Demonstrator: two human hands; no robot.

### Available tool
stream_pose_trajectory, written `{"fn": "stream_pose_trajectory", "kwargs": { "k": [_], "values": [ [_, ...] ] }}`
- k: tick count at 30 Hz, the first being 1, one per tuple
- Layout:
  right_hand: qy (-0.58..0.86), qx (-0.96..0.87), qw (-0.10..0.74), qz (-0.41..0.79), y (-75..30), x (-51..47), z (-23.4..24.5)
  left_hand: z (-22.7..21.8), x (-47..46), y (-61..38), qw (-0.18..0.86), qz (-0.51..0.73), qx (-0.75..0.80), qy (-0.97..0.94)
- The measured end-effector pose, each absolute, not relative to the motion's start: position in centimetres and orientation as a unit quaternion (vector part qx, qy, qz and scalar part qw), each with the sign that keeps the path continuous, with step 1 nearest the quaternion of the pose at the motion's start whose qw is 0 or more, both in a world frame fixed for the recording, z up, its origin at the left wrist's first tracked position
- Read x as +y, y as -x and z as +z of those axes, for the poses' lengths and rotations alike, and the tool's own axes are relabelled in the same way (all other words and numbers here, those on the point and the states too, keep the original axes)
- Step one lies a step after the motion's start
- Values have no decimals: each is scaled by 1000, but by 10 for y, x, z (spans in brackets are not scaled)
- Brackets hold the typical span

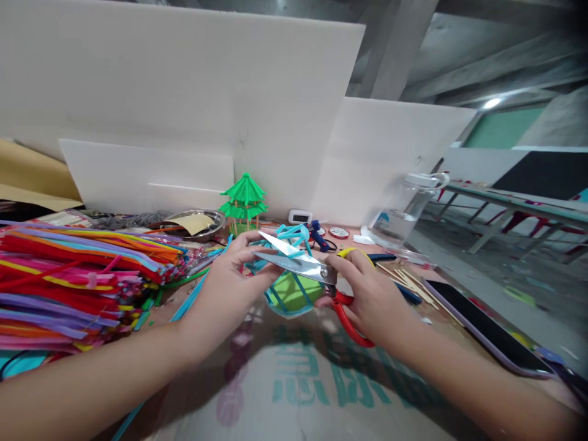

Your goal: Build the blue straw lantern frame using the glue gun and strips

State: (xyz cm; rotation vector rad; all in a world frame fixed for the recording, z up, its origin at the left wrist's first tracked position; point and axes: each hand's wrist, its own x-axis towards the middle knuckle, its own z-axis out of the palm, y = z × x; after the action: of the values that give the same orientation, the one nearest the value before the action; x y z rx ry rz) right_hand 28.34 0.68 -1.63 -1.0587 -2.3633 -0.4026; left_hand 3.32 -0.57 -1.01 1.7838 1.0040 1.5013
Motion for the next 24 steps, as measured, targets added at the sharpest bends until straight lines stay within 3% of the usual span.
{"fn": "stream_pose_trajectory", "kwargs": {
  "k": [21,24],
  "values": [
    [389,-870,229,-199,-294,7,-18,-5,-10,-33,256,560,384,-688],
    [393,-864,278,-150,-296,12,-19,-6,-1,-29,245,556,399,-687]
  ]
}}
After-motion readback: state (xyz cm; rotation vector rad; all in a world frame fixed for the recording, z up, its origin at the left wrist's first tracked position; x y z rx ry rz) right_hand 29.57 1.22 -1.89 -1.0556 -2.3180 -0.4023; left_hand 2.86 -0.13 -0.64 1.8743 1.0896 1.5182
